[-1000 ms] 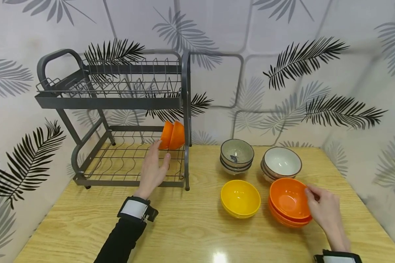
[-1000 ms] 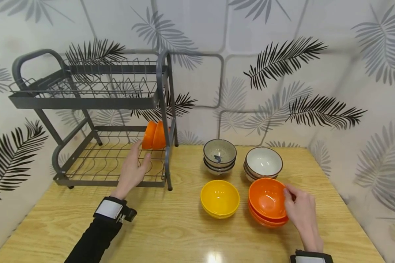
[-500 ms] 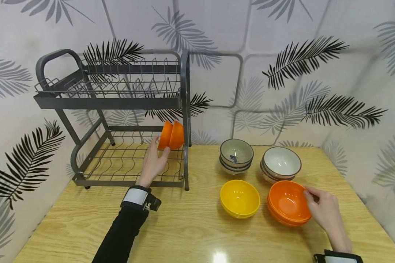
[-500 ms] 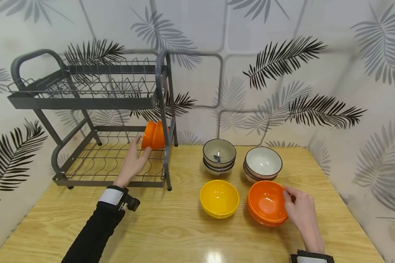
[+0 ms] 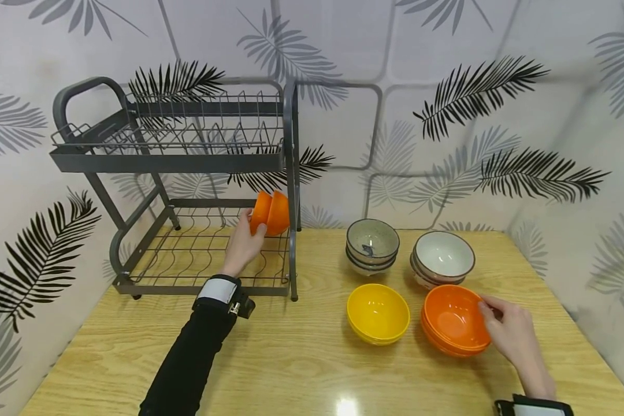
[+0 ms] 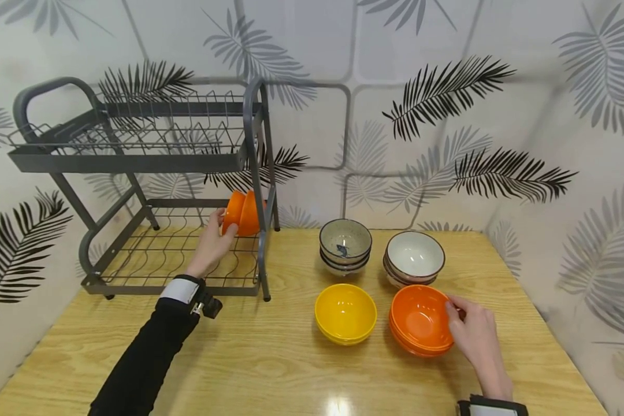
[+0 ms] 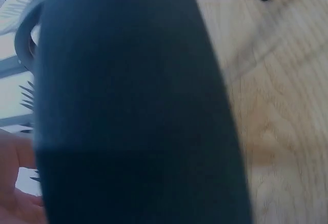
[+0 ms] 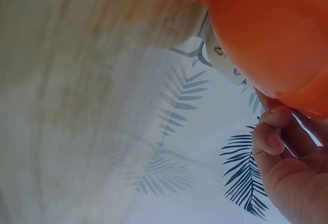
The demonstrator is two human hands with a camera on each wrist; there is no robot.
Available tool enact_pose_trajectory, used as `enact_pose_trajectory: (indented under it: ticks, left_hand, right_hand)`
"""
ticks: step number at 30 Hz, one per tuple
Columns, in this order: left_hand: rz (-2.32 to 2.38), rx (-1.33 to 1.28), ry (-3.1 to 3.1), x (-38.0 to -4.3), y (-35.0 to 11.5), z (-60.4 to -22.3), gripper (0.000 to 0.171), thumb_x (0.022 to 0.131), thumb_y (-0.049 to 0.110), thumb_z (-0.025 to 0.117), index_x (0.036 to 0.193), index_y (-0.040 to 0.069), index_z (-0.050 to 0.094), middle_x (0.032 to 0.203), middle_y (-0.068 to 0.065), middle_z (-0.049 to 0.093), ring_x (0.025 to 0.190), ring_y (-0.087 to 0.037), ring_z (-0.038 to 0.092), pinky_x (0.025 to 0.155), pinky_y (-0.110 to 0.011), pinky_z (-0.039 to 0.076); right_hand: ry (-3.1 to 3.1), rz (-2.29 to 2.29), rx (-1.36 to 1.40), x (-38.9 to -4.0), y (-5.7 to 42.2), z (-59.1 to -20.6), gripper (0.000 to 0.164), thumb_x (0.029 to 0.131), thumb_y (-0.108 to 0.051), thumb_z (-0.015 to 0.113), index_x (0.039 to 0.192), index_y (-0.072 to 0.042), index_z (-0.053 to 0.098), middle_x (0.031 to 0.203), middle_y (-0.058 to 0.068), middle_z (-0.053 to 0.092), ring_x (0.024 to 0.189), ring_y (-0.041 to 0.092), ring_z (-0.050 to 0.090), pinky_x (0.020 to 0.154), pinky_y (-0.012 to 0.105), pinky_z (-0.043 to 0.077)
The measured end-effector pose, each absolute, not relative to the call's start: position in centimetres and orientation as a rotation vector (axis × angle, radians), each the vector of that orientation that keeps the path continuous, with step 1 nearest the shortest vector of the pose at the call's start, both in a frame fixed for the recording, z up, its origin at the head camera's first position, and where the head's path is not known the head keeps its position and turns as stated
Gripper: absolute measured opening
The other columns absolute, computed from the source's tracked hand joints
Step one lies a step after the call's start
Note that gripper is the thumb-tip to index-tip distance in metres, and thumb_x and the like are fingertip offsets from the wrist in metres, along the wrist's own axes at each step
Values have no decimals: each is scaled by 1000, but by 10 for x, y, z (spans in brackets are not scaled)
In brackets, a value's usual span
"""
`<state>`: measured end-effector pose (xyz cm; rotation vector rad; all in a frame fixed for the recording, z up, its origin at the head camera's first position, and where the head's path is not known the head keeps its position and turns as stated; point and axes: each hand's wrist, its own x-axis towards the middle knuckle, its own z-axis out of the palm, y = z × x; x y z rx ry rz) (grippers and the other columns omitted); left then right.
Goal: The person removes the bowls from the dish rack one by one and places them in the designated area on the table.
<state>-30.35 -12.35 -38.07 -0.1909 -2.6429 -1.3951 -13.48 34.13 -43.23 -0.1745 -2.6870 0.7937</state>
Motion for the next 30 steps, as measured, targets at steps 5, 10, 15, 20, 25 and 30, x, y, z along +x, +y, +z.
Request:
enact_pose_trajectory:
  ticks: [5, 10, 15, 20, 25, 30]
  left_hand:
    - [-1411, -178, -2648, -312, -127, -379, 50, 106, 13, 41, 150, -9, 31, 147, -33, 46, 134, -45, 49, 112, -56, 43]
    - [-1354, -153, -2691, -317, -131, -377, 41, 107, 10, 40, 142, -10, 45, 135, -32, 56, 120, -44, 59, 101, -53, 50]
    - [-1309, -90, -2697, -321, -133, -378, 34, 107, 9, 41, 132, -9, 54, 128, -30, 62, 113, -41, 62, 92, -48, 52]
    - [-1371, -60, -2651, -323, -138, -378, 30, 106, 7, 44, 128, -8, 59, 122, -30, 66, 105, -42, 66, 77, -32, 54]
    - [-1634, -5, -2529, -324, -138, -377, 29, 106, 6, 45, 129, -7, 59, 127, -29, 64, 115, -40, 65, 74, -17, 57]
    - [-1799, -11, -2447, -323, -138, -376, 32, 107, 6, 44, 132, -9, 56, 131, -31, 61, 120, -40, 62, 86, -27, 61]
  right_hand:
    - [-2697, 796, -171, -136, 342, -433, 29, 98, -4, 56, 117, 16, 66, 102, 33, 71, 82, 31, 66, 57, 14, 45]
    - [-2687, 802, -166, -135, 341, -435, 29, 98, -4, 56, 116, 16, 66, 102, 33, 71, 82, 31, 67, 57, 14, 45]
    - [-2674, 797, -159, -135, 341, -435, 29, 98, -4, 56, 116, 16, 67, 99, 32, 71, 76, 23, 64, 55, 15, 45]
    - [-2626, 811, -140, -135, 342, -435, 27, 98, -7, 59, 115, 11, 69, 94, 29, 73, 66, 0, 56, 53, 18, 46]
    - [-2607, 811, -131, -133, 345, -434, 27, 99, -10, 60, 116, 8, 70, 98, 29, 73, 65, -12, 49, 52, 18, 48]
    - [-2612, 838, -111, -131, 350, -431, 29, 100, -14, 59, 117, 7, 70, 102, 30, 72, 65, -13, 49, 51, 20, 47]
